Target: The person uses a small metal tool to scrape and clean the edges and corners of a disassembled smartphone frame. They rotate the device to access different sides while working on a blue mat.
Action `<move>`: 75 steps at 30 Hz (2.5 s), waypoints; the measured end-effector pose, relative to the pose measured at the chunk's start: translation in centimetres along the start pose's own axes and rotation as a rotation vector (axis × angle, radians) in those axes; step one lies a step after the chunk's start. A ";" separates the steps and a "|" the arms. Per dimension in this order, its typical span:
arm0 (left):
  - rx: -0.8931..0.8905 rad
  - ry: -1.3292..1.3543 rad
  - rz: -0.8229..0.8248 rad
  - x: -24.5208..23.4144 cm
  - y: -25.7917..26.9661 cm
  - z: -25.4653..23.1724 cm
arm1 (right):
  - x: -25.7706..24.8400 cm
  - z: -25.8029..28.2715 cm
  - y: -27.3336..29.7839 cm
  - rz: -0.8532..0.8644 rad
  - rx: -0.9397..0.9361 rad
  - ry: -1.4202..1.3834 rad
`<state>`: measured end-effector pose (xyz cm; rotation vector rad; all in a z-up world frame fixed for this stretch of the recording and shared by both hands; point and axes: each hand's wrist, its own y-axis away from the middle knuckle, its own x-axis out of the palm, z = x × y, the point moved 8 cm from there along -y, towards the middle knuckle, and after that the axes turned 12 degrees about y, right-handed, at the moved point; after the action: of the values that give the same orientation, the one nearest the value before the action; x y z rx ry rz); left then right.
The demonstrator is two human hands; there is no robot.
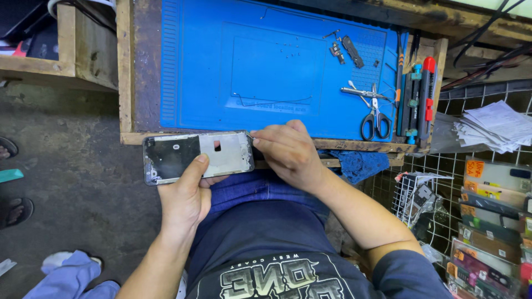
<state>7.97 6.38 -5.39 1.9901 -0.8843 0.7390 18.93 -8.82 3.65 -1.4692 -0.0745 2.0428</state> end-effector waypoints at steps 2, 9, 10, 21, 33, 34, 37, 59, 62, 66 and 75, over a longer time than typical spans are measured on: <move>-0.001 -0.020 -0.003 0.0 -0.1 0.0 | 0.0 -0.3 -0.7 0.035 -0.019 -0.030; -0.002 -0.035 0.009 0.0 -0.2 -0.1 | 0.2 -0.7 -2.1 0.110 -0.118 -0.056; -0.006 -0.034 0.009 -0.1 -0.2 -0.1 | 0.0 -0.8 -2.0 0.110 -0.125 -0.059; 0.005 0.002 0.004 -1.5 -0.2 0.8 | 2.5 0.6 -4.2 0.152 -0.239 -0.109; -0.026 0.071 0.018 -2.8 -0.8 1.9 | 6.9 4.7 -9.9 0.219 -0.415 -0.197; -0.025 0.079 0.020 -2.8 -0.8 1.9 | 7.3 5.1 -10.2 0.223 -0.424 -0.199; -0.024 0.092 0.032 -2.8 -0.8 1.9 | 8.1 5.7 -11.0 0.228 -0.445 -0.212; 0.075 -0.063 0.239 -2.2 -0.9 1.5 | 7.4 0.2 -8.9 0.234 0.161 -0.935; -0.025 -0.066 0.306 -2.2 -0.5 2.3 | 6.8 -1.4 -7.0 0.186 0.361 -0.873; -0.202 -0.254 0.335 -2.4 0.8 4.0 | 4.3 -0.6 -6.0 0.145 0.268 -0.729; -0.225 -0.544 0.491 0.9 2.6 4.1 | -0.8 4.2 -6.0 0.063 -0.206 -0.138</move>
<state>7.19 1.50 -5.62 1.8068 -1.7377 0.3230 18.08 -3.11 8.26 -1.4648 -0.3072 2.2413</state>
